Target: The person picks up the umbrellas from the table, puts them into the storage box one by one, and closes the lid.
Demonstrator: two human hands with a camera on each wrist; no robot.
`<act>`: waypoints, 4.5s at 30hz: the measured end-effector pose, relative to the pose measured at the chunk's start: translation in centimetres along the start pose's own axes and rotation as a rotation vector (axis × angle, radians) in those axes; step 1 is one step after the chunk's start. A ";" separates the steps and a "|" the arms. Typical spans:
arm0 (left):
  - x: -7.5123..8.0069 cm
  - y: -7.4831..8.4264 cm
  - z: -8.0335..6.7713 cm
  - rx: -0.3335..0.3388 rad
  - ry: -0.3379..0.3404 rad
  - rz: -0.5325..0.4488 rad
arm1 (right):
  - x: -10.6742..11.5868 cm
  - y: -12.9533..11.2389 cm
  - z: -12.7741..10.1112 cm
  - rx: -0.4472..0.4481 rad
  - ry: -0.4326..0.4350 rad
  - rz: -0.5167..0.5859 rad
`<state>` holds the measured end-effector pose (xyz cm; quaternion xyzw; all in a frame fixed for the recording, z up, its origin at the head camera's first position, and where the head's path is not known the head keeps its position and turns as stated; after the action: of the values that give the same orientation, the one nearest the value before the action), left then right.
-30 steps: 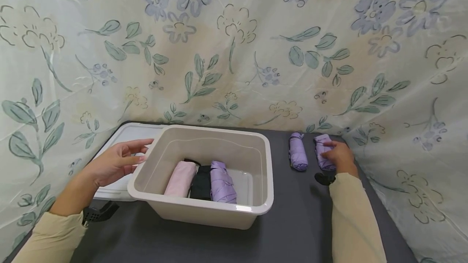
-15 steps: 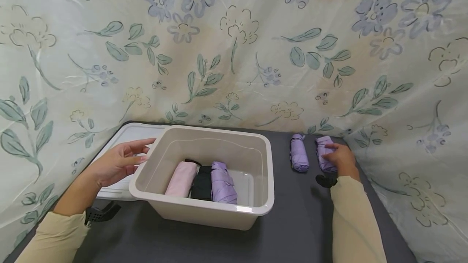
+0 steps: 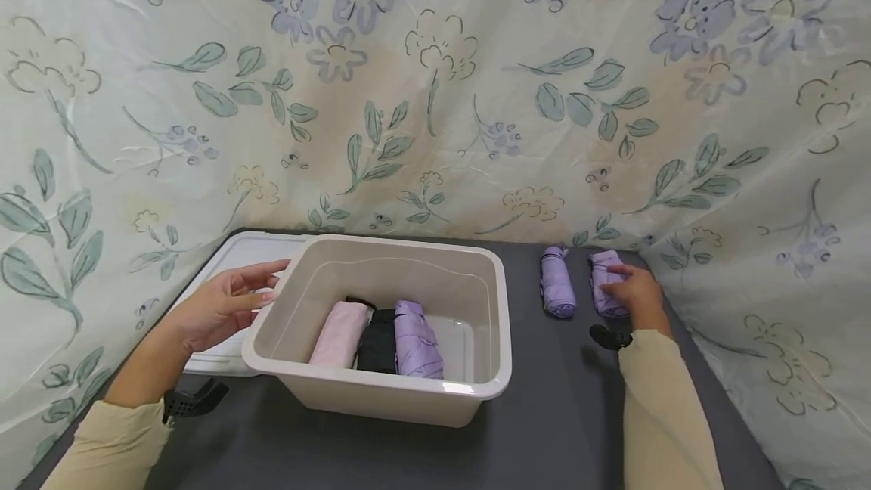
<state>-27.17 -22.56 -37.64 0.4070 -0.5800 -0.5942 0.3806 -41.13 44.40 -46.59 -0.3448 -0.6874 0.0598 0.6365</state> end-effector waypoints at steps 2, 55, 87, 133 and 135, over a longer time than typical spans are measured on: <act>0.0 0.1 0.1 -0.002 -0.001 -0.001 | 0.0 0.0 0.0 0.007 -0.006 0.000; 0.5 -0.1 0.5 0.007 -0.009 -0.021 | 1.4 -2.9 -6.2 0.086 -0.082 0.624; 0.2 0.3 0.4 0.003 -0.042 -0.006 | 2.6 -9.3 -13.1 0.269 -0.312 0.772; 0.1 0.2 0.0 -0.001 -0.031 0.047 | 2.0 -18.6 -23.1 0.381 -0.458 0.757; 0.1 0.2 0.1 0.002 -0.035 0.042 | 1.7 -19.1 -23.5 0.388 -0.457 0.734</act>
<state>-27.27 -22.63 -37.45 0.3848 -0.5956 -0.5926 0.3821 -27.12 22.59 -30.90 -0.4173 -0.6187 0.4825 0.4584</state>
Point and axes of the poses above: each hand's wrist, its own z-axis towards the middle knuckle, its own x-axis out of the back of the hand, y = z × x, the point moved 8 cm from there along z, towards the middle knuckle, and after that the axes turned 7 degrees about -z, right-handed, at the moved point
